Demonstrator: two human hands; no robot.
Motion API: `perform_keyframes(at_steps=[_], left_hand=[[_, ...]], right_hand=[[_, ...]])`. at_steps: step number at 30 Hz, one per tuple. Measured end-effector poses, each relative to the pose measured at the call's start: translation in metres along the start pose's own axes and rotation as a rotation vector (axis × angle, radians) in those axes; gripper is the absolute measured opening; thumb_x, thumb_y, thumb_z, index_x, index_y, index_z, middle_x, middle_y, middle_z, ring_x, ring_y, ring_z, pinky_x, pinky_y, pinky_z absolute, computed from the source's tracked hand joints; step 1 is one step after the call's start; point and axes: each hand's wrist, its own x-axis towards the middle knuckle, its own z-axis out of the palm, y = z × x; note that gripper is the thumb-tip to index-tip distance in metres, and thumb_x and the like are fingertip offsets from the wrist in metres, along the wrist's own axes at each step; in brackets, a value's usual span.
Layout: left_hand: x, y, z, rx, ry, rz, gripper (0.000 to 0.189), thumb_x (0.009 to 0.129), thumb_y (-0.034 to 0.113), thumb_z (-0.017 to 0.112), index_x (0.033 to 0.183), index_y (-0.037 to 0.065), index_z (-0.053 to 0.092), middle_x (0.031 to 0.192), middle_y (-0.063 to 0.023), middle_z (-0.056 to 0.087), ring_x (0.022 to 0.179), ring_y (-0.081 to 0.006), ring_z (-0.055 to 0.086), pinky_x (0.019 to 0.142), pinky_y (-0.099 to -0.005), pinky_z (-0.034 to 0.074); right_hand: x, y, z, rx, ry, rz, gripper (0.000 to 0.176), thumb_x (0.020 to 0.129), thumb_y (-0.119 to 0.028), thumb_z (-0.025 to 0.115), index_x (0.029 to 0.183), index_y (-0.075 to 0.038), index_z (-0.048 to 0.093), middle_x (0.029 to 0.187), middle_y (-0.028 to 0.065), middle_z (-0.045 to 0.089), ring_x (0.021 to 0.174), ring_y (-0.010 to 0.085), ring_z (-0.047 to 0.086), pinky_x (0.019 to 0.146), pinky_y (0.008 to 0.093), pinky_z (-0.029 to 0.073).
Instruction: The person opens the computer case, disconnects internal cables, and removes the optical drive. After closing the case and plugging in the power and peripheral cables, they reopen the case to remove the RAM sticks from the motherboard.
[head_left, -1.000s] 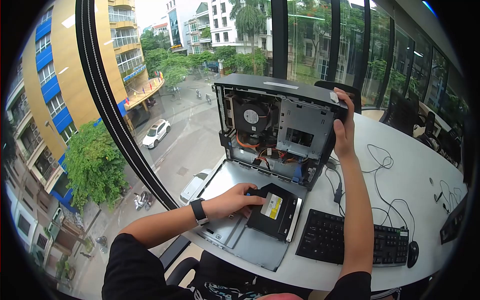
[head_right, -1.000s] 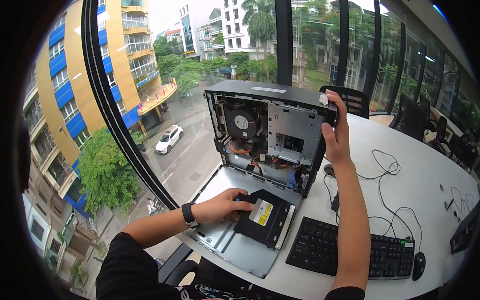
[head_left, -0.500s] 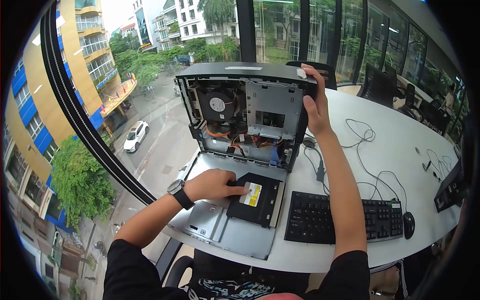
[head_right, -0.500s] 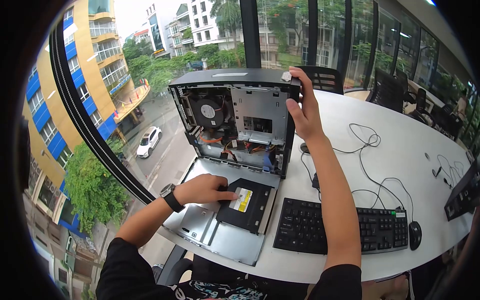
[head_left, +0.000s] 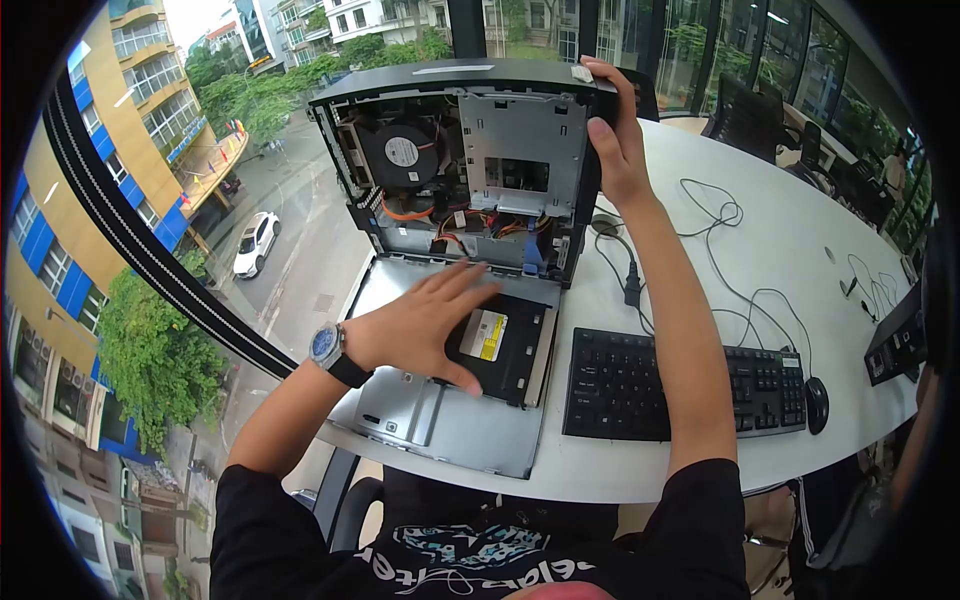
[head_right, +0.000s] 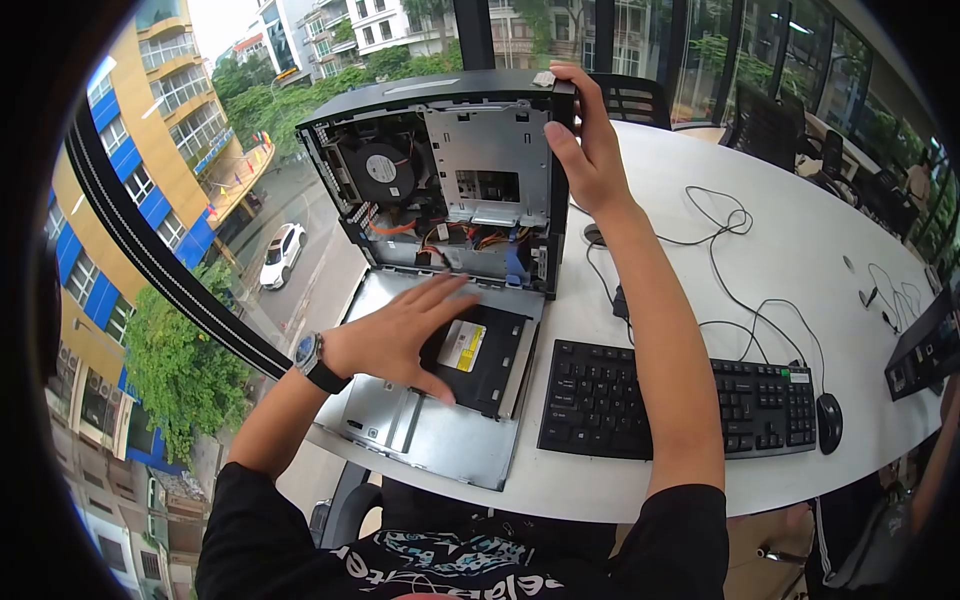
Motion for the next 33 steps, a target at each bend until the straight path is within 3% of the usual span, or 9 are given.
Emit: perform_keyframes(at_steps=[2, 6, 11, 16, 22, 25, 27, 30, 33], left_hand=[[0.006, 0.002, 0.003, -0.109, -0.192, 0.170, 0.131, 0.061, 0.074, 0.084, 0.158, 0.005, 0.029, 0.156, -0.0303, 0.032, 0.148, -0.0467, 0.028, 0.121, -0.0541, 0.029], [0.014, 0.005, 0.005, -0.124, -0.219, 0.178, 0.135, 0.057, 0.072, 0.087, 0.159, 0.005, 0.028, 0.154, -0.0302, 0.034, 0.146, -0.0462, 0.032, 0.119, -0.0526, 0.032], [0.017, 0.010, -0.001, -0.075, -0.174, 0.001, 0.131, 0.059, 0.070, 0.087, 0.158, 0.005, 0.031, 0.153, -0.0304, 0.035, 0.141, -0.0467, 0.038, 0.117, -0.0515, 0.036], [0.019, 0.003, 0.019, -0.096, -0.144, 0.066, 0.129, 0.058, 0.071, 0.087, 0.159, 0.012, 0.033, 0.152, -0.0307, 0.037, 0.140, -0.0479, 0.040, 0.116, -0.0538, 0.036], [0.023, 0.007, 0.001, -0.065, -0.029, 0.210, 0.107, 0.068, 0.067, 0.084, 0.152, 0.012, 0.045, 0.152, -0.0224, 0.045, 0.143, -0.0451, 0.039, 0.118, -0.0537, 0.033], [0.041, 0.007, -0.018, -0.234, -0.082, -0.023, 0.092, 0.074, 0.056, 0.084, 0.148, 0.013, 0.051, 0.153, -0.0178, 0.046, 0.145, -0.0428, 0.038, 0.120, -0.0536, 0.031], [0.059, -0.003, -0.024, 0.280, 0.421, 0.167, 0.095, 0.069, 0.045, 0.089, 0.151, 0.018, 0.049, 0.161, -0.0143, 0.038, 0.150, -0.0415, 0.031, 0.123, -0.0558, 0.025], [0.089, 0.000, -0.052, 0.569, 0.633, 0.216, 0.111, 0.060, 0.040, 0.094, 0.156, 0.024, 0.041, 0.167, -0.0140, 0.027, 0.154, -0.0400, 0.021, 0.124, -0.0591, 0.018], [0.109, 0.002, -0.062, 0.519, 0.561, 0.098, 0.125, 0.055, 0.044, 0.095, 0.161, 0.028, 0.031, 0.170, -0.0150, 0.016, 0.157, -0.0403, 0.011, 0.125, -0.0612, 0.011]], right_hand=[[0.001, -0.001, 0.000, -0.009, 0.005, -0.028, 0.058, 0.098, -0.036, 0.059, 0.148, -0.013, 0.040, 0.138, 0.0058, 0.049, 0.108, 0.0166, 0.055, 0.094, 0.0319, 0.048], [0.000, 0.000, 0.000, -0.004, 0.012, -0.035, 0.057, 0.098, -0.034, 0.060, 0.148, -0.013, 0.041, 0.136, 0.0055, 0.050, 0.106, 0.0160, 0.055, 0.093, 0.0310, 0.048], [0.000, 0.001, -0.001, -0.014, -0.002, -0.039, 0.056, 0.099, -0.034, 0.059, 0.148, -0.013, 0.041, 0.134, 0.0050, 0.051, 0.103, 0.0162, 0.056, 0.090, 0.0299, 0.049], [0.001, 0.001, -0.001, -0.012, 0.002, -0.037, 0.056, 0.099, -0.035, 0.059, 0.147, -0.013, 0.041, 0.135, 0.0052, 0.050, 0.105, 0.0167, 0.056, 0.092, 0.0305, 0.048], [0.001, 0.002, -0.001, -0.012, -0.010, -0.041, 0.057, 0.099, -0.036, 0.059, 0.148, -0.013, 0.041, 0.138, 0.0054, 0.049, 0.109, 0.0172, 0.054, 0.094, 0.0312, 0.048], [0.000, 0.002, -0.002, -0.002, -0.008, -0.036, 0.058, 0.099, -0.036, 0.060, 0.148, -0.012, 0.040, 0.140, 0.0054, 0.048, 0.110, 0.0170, 0.053, 0.094, 0.0309, 0.047], [0.000, 0.002, 0.000, 0.020, -0.015, -0.029, 0.058, 0.099, -0.036, 0.060, 0.148, -0.012, 0.040, 0.140, 0.0053, 0.048, 0.110, 0.0167, 0.053, 0.094, 0.0306, 0.047], [0.001, 0.002, 0.000, 0.046, -0.014, -0.026, 0.059, 0.098, -0.035, 0.061, 0.148, -0.011, 0.040, 0.145, 0.0056, 0.046, 0.113, 0.0168, 0.053, 0.095, 0.0301, 0.047], [0.001, -0.001, -0.002, 0.023, -0.009, -0.005, 0.058, 0.099, -0.034, 0.061, 0.148, -0.010, 0.040, 0.152, 0.0070, 0.043, 0.119, 0.0180, 0.053, 0.092, 0.0296, 0.049]])
